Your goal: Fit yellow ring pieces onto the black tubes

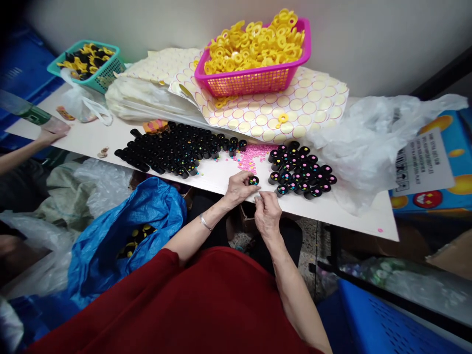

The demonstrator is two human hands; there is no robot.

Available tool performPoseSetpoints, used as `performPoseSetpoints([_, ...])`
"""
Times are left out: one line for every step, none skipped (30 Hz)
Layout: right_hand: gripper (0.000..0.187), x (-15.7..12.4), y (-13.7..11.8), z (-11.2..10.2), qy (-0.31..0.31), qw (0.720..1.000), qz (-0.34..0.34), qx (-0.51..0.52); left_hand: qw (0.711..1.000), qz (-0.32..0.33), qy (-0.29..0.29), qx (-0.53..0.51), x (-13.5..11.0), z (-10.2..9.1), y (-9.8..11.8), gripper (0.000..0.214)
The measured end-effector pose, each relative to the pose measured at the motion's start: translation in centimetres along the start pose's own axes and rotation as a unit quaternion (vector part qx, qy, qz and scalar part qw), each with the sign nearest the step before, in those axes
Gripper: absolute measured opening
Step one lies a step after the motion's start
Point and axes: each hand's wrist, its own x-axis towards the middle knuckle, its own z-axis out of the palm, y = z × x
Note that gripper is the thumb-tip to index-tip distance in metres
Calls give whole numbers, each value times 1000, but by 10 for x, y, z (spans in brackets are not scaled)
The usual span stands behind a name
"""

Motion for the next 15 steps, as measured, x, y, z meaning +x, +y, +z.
performPoseSetpoints([14, 0, 2, -1, -2, 1000, -2, -3, 1000, 5, 4, 17, 4, 3, 2, 26])
performPoseSetpoints([14, 0, 4, -1, -6, 1000, -5, -5, 999, 9, 6, 37, 9, 6, 4, 24])
performPoseSetpoints([14, 1, 6, -2, -10, 1000, -9, -6, 998, 12, 5, 57, 14, 10, 7, 22])
performPoseSetpoints([13, 1, 8, -2, -14, 1000, -14, -6, 997, 12, 3, 76, 19, 14, 9, 20])
performPoseSetpoints([13, 1, 9, -3, -14, 1000, -19, -4, 996, 12, -3, 89, 24, 18, 11, 18])
performPoseSetpoints([13, 2, 11, -3, -11, 1000, -25, -2, 995, 11, -9, 98, 29, 22, 13, 18])
performPoseSetpoints([12, 2, 12, -3, -7, 1000, -30, 0, 995, 10, -12, 102, 33, 25, 14, 18])
performPoseSetpoints([13, 1, 13, -2, -3, 999, -32, 1, 994, 15, -13, 103, 35, 25, 14, 20])
performPoseSetpoints([13, 1, 14, -2, -1, 999, -32, 2, 994, 23, -4, 105, 37, 24, 13, 22])
performPoseSetpoints([13, 1, 15, -2, 0, 1000, -31, 1, 993, 37, 15, 110, 36, 19, 12, 23])
performPoseSetpoints([13, 0, 15, -1, 1, 1000, -28, -2, 990, 50, 47, 120, 34, 11, 11, 24])
performPoseSetpoints([13, 0, 15, 0, 2, 1000, -25, -8, 985, 62, 88, 137, 29, 0, 10, 24])
performPoseSetpoints([13, 0, 14, 0, 2, 1000, -23, -16, 975, 65, 139, 161, 24, -13, 8, 22])
performPoseSetpoints([13, 1, 12, 1, -1, 999, -23, -29, 961, 54, 191, 193, 17, -29, 6, 21])
performPoseSetpoints([13, 2, 10, 3, -9, 999, -26, -46, 943, 37, 237, 229, 10, -47, 4, 20])
